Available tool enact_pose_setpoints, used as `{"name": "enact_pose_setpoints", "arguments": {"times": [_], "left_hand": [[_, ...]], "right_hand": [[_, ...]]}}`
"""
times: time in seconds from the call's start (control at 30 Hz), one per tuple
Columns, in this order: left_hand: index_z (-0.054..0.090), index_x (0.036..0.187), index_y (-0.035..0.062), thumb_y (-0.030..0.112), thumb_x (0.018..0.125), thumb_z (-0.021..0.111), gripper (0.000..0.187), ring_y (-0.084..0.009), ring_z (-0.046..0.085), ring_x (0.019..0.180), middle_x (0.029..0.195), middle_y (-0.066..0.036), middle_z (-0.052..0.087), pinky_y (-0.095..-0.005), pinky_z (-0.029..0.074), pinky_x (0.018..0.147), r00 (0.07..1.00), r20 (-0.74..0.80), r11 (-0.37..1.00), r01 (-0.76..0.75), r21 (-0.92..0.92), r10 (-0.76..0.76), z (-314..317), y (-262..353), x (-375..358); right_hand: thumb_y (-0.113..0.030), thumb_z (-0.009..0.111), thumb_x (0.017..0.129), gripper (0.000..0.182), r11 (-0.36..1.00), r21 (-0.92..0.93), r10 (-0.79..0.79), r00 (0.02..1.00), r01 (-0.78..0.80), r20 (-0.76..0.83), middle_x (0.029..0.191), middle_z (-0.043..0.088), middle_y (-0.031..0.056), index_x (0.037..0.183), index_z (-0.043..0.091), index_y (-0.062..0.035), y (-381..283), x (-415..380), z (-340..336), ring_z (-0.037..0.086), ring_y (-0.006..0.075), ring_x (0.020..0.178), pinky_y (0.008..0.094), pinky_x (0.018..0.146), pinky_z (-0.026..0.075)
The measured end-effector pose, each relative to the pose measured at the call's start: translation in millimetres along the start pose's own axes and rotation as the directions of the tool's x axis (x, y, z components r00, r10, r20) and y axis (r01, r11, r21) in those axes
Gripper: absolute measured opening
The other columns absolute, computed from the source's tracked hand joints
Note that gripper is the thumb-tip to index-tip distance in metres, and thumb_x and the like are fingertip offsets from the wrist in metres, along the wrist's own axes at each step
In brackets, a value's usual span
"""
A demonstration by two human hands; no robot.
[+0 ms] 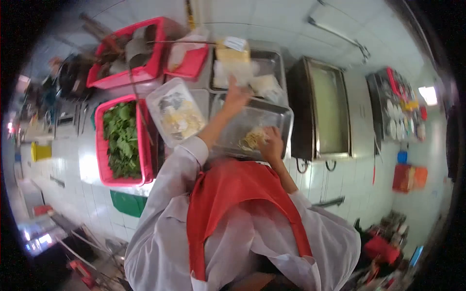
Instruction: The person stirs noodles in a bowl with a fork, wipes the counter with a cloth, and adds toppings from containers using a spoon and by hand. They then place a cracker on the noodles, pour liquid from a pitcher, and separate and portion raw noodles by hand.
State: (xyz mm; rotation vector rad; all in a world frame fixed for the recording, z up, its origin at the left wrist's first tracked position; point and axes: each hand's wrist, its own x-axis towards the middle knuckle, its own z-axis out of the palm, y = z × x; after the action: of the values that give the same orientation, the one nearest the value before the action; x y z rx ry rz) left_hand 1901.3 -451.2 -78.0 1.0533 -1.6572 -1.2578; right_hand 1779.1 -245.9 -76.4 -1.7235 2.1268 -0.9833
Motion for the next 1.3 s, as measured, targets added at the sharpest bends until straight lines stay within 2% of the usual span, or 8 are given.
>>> {"name": "enact_pose_setpoints", "arguments": {"times": [0.13, 0.2, 0.37, 0.47, 0.57, 0.67, 0.73, 1.3], "left_hand": [[0.023, 0.137, 0.0018, 0.006, 0.076, 0.064, 0.073, -0.0186, 0.055, 0.092, 0.109, -0.015, 0.048, -0.0282, 0.05, 0.073, 0.992, -0.12, 0.62, -0.077, -0.781, -0.029, -15.0, 66.5, 38.7], [0.036, 0.131, 0.003, 0.006, 0.074, 0.064, 0.063, -0.0181, 0.054, 0.093, 0.108, -0.016, 0.051, -0.0296, 0.05, 0.072, 0.965, -0.167, 0.97, -0.223, -0.101, 0.204, -27.4, 66.9, 36.8], [0.05, 0.116, 0.0027, 0.007, 0.07, 0.066, 0.049, -0.0239, 0.057, 0.099, 0.111, -0.014, 0.055, -0.0334, 0.049, 0.075, 0.875, 0.445, 0.951, -0.277, 0.139, 0.19, 0.3, 39.1, -68.5], [0.052, 0.111, 0.002, 0.009, 0.07, 0.069, 0.044, -0.0254, 0.06, 0.089, 0.102, -0.012, 0.06, -0.0336, 0.048, 0.076, 0.744, 0.577, 0.864, -0.489, 0.124, 0.338, 12.4, -7.1, -109.0], [0.051, 0.112, 0.0027, 0.005, 0.07, 0.068, 0.046, -0.0259, 0.061, 0.087, 0.096, -0.01, 0.063, -0.0333, 0.047, 0.078, 0.791, 0.591, 0.988, 0.119, 0.099, -0.155, 6.7, -10.5, -104.7], [0.051, 0.105, 0.0018, 0.007, 0.069, 0.073, 0.043, -0.025, 0.062, 0.085, 0.093, -0.012, 0.063, -0.0316, 0.048, 0.075, 0.84, 0.53, 0.985, 0.025, 0.172, -0.114, -3.9, 0.8, -92.3], [0.052, 0.096, 0.002, 0.009, 0.069, 0.075, 0.036, -0.0248, 0.063, 0.082, 0.088, -0.013, 0.064, -0.0301, 0.048, 0.074, 0.89, 0.453, 0.993, -0.092, 0.073, 0.049, -5.1, 2.7, -97.6], [0.062, 0.095, -0.0021, 0.007, 0.076, 0.063, 0.021, -0.0162, 0.06, 0.081, 0.09, -0.009, 0.066, -0.0289, 0.047, 0.072, 0.874, 0.403, 0.95, 0.179, 0.256, -0.273, -14.3, 50.1, -99.8]], "right_hand": [[-0.015, 0.072, 0.064, 0.024, 0.974, -0.157, -0.181, 0.976, 0.162, -0.116, 0.077, 0.058, 0.0134, 0.082, 0.06, -0.005, 15.8, 4.8, 16.6, 0.058, 0.0336, 0.073, 0.0394, 0.065, 0.047], [-0.02, 0.076, 0.063, 0.036, 0.995, -0.034, 0.09, 0.996, -0.09, 0.003, 0.091, 0.06, 0.013, 0.093, 0.061, -0.0067, 5.5, 12.1, 0.3, 0.059, 0.0336, 0.084, 0.0412, 0.078, 0.048], [-0.008, 0.071, 0.067, 0.022, 0.975, 0.142, 0.161, 0.984, -0.17, 0.074, 0.077, 0.058, 0.0108, 0.08, 0.055, -0.0018, 28.0, -6.1, 27.0, 0.06, 0.0259, 0.072, 0.0313, 0.065, 0.047], [-0.009, 0.073, 0.067, 0.029, 0.882, 0.36, 0.251, 0.95, -0.303, 0.183, 0.082, 0.06, 0.0073, 0.087, 0.053, -0.0016, -2.8, 5.0, -2.0, 0.061, 0.0166, 0.076, 0.0308, 0.065, 0.047], [-0.015, 0.075, 0.068, 0.05, 0.542, 0.778, 0.282, 0.941, -0.317, 0.187, 0.101, 0.059, 0.0061, 0.111, 0.053, -0.0049, 20.0, 0.8, 15.1, 0.057, 0.0137, 0.086, 0.0283, 0.077, 0.047], [-0.01, 0.074, 0.068, 0.053, 0.937, 0.348, -0.032, 0.987, -0.025, 0.156, 0.103, 0.057, 0.0062, 0.116, 0.053, -0.005, 45.1, -6.2, 40.3, 0.055, 0.0148, 0.093, 0.0276, 0.084, 0.044], [-0.011, 0.073, 0.068, 0.05, 0.644, 0.642, 0.126, 0.885, -0.416, 0.448, 0.105, 0.057, 0.0067, 0.114, 0.055, -0.0036, 2.1, 0.9, 0.6, 0.054, 0.0156, 0.097, 0.0274, 0.087, 0.042], [-0.015, 0.075, 0.065, 0.038, 0.877, 0.48, 0.041, 0.999, -0.035, -0.002, 0.1, 0.058, 0.0107, 0.097, 0.06, -0.0029, -19.4, 34.8, -12.7, 0.055, 0.013, 0.089, 0.0282, 0.074, 0.045]]}}
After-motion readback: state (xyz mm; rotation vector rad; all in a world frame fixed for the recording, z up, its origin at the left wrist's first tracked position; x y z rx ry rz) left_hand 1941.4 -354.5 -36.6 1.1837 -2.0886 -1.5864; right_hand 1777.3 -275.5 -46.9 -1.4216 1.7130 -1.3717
